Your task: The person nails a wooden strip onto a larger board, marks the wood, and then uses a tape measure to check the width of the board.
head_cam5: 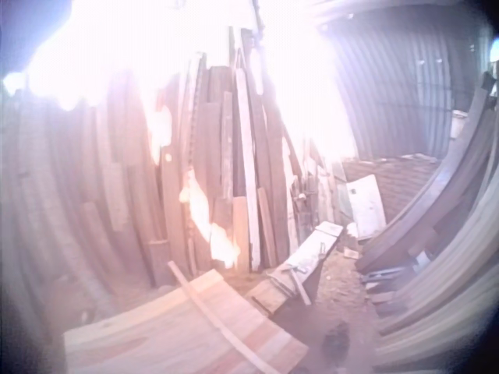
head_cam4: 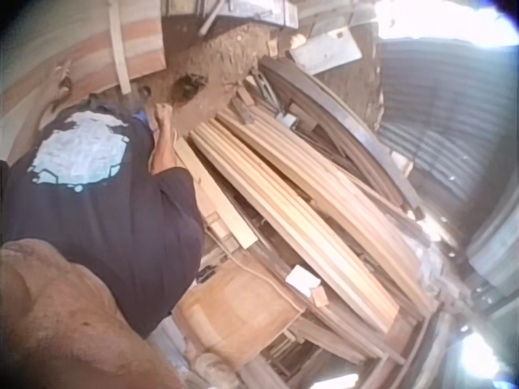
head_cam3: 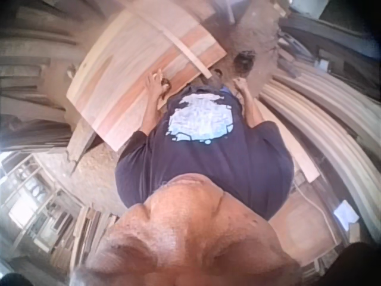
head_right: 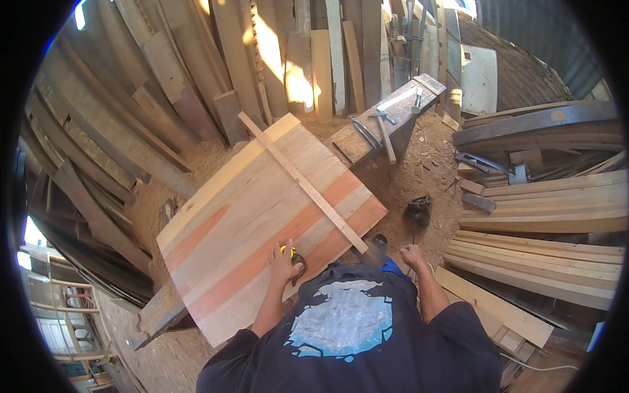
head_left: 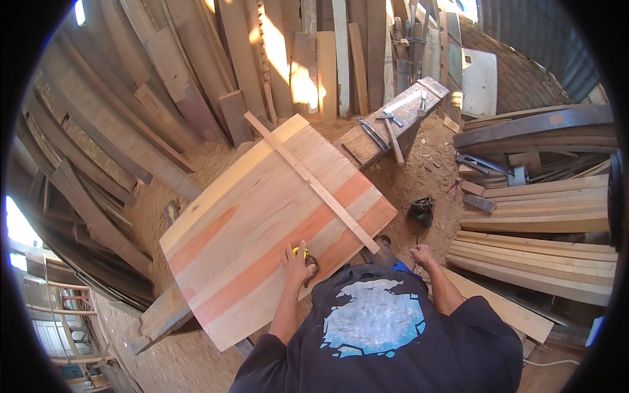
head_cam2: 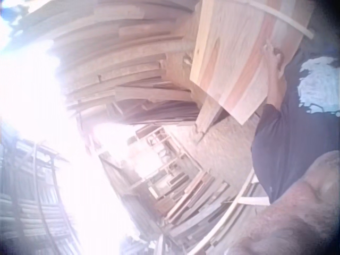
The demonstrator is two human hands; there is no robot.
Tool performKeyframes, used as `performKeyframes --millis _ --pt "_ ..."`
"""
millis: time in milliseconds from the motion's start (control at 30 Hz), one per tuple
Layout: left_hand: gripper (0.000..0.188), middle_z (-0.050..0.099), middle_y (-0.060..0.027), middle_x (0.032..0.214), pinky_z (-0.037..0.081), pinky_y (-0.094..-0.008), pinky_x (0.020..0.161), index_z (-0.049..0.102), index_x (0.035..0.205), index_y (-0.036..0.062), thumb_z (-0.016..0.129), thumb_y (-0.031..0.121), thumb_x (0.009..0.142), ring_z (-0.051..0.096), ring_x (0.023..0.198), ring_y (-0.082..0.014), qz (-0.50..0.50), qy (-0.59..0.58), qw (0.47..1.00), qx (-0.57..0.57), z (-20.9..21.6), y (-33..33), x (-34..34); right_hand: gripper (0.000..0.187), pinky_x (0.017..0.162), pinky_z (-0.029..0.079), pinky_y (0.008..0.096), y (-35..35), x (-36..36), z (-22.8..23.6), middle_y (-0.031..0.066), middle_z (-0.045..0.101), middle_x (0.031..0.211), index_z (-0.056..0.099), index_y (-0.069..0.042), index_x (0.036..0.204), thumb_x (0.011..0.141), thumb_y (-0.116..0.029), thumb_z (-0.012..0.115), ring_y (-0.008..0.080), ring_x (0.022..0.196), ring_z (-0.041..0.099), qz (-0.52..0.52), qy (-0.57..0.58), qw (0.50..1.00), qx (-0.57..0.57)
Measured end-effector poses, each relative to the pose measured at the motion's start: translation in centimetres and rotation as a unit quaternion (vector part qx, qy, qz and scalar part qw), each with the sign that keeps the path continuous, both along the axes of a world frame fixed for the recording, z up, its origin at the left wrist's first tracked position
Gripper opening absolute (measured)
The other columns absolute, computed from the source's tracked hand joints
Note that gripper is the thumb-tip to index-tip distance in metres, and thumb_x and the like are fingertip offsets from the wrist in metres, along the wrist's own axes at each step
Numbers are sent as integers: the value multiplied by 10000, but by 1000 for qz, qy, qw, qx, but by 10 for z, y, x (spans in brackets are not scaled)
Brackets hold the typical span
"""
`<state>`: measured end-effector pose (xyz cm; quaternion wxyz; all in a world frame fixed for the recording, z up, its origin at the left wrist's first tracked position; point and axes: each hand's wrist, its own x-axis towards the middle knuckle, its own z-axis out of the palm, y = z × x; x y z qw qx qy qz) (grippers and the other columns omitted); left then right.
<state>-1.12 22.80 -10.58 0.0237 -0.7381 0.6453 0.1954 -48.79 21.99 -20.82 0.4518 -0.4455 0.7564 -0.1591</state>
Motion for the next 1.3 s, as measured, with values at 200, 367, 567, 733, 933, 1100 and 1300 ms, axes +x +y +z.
performKeyframes --millis 200,367,567,733,933,1100,1300 --pt "749 515 -220 1409 405 -508 1102 506 1393 67 815 306 754 455 1340 -412 32 68 994 -78 -54 22 46 386 821 525 478 -20 52 47 280 701 926 717 59 973 853 -287 596 372 884 690 115 99 988 -29" --pt "505 677 -177 1108 525 -460 893 602 1241 34 701 335 848 637 1015 -337 150 232 960 -35 -35 -7 26 526 1035 489 449 -61 141 133 282 672 1216 635 10 1307 870 -284 629 407 1171 636 227 62 961 -144" --pt "425 696 -75 1019 559 -399 776 645 1210 120 543 467 988 668 906 -224 243 599 738 191 -11 -9 -38 753 1118 410 466 -51 228 191 287 557 1359 456 -34 1484 841 -291 750 445 1287 525 484 -42 833 -264" --pt "469 690 -83 1129 590 -398 806 539 1358 125 536 475 1045 691 984 -227 332 817 434 180 45 5 -80 648 1020 464 501 -49 238 194 277 613 1258 486 -23 1413 883 -323 708 456 1210 569 502 -4 849 -164" --pt "498 672 -89 1099 618 -328 741 443 1419 84 616 352 1037 704 850 -188 253 714 640 127 15 14 -62 537 919 522 471 -56 237 159 267 691 1113 570 18 1318 901 -294 700 425 1062 663 397 -78 911 -85" --pt "466 657 -69 1057 612 -323 747 456 1390 79 628 328 1035 693 863 -179 274 775 536 191 19 14 -52 550 1016 488 458 -53 241 158 262 676 1169 580 13 1337 903 -303 700 418 1158 627 364 -270 888 -80" --pt "388 663 -77 1072 609 -337 764 513 1308 67 589 347 1051 684 906 -189 339 722 603 32 -12 16 -61 640 1092 439 488 -41 268 196 238 618 1259 513 -70 1433 880 -345 678 415 1297 527 509 25 840 -185"
